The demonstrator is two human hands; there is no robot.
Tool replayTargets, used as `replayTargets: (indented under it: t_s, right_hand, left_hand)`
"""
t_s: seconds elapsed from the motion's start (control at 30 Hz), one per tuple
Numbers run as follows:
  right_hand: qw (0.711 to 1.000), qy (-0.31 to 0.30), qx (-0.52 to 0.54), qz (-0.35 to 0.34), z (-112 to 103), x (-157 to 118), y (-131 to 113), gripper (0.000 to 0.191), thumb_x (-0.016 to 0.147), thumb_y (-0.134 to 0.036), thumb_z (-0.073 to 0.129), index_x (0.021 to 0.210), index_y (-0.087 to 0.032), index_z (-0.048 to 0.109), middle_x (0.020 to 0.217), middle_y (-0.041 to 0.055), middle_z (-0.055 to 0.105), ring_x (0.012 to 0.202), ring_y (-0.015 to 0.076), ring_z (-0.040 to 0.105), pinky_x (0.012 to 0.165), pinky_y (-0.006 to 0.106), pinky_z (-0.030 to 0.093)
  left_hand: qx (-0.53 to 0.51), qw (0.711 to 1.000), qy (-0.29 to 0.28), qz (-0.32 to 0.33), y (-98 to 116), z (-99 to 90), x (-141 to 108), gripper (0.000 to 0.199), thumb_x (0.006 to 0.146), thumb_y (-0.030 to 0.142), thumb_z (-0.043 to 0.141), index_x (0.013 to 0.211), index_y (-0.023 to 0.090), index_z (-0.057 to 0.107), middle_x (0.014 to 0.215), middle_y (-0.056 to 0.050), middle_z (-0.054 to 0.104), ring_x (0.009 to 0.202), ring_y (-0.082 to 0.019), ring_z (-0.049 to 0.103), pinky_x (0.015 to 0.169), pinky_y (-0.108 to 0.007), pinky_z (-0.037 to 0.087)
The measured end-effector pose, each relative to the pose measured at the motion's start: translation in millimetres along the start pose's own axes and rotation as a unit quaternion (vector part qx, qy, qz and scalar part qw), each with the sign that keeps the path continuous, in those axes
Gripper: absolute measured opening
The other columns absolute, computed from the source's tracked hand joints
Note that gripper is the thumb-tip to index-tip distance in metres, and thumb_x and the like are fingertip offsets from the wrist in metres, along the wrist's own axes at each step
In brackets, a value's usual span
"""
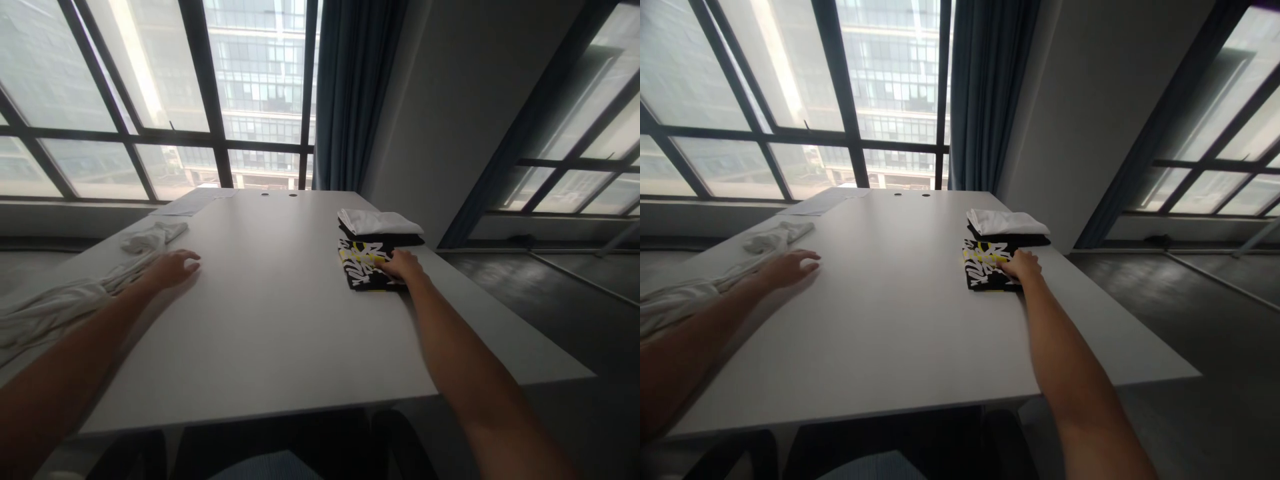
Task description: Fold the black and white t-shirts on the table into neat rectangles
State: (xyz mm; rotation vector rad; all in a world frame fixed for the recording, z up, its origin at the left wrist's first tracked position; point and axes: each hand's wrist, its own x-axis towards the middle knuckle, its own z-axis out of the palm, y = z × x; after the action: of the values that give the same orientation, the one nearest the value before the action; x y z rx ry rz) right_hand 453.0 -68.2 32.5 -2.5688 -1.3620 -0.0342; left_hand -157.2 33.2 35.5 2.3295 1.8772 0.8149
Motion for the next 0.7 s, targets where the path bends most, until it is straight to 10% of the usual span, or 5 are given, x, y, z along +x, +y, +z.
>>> replayTargets:
  t_s: [0.23, 0.43, 0.7]
  right_hand:
    - [0.976, -0.02, 0.202, -0.078, -12.8, -24.4, -48.0, 0.04, 0.085, -0.051, 0.066, 0.096, -0.014, 0.076, 0.097, 0.0154, 0.076, 0.103, 0.0331, 0.07, 0.085, 0.038, 0.054]
    - [0.732, -0.242, 0.561, -0.3, -19.9, -61.4, -102.0, 0.058, 0.088, -0.065, 0.06, 0.131, -0.025, 0.064, 0.13, 0.0109, 0.069, 0.113, 0.0271, 0.068, 0.09, 0.042, 0.057]
    - [0.855, -0.125, 0.267, -0.427, 2.5, -79.5, -108.5, 0.034, 0.075, -0.029, 0.079, 0.107, -0.02, 0.075, 0.116, 0.0103, 0.072, 0.1, 0.0247, 0.067, 0.094, 0.041, 0.052]
  left_hand:
    - [-0.026, 0.984, -0.127, 0.119, 79.4, 14.3, -24.0, 0.043, 0.084, 0.059, 0.051, 0.096, 0.026, 0.076, 0.113, -0.008, 0.077, 0.097, -0.028, 0.071, 0.089, -0.036, 0.052]
    - [-0.066, 0.96, -0.166, 0.215, 161.3, 35.1, -57.7, 0.07, 0.077, 0.07, 0.064, 0.134, 0.03, 0.064, 0.121, -0.009, 0.075, 0.101, -0.029, 0.072, 0.083, -0.034, 0.053]
    - [-0.173, 0.971, -0.104, 0.124, 195.0, 68.3, -61.8, 0.021, 0.083, 0.023, 0.052, 0.077, 0.021, 0.072, 0.083, -0.009, 0.077, 0.081, -0.027, 0.072, 0.07, -0.034, 0.051]
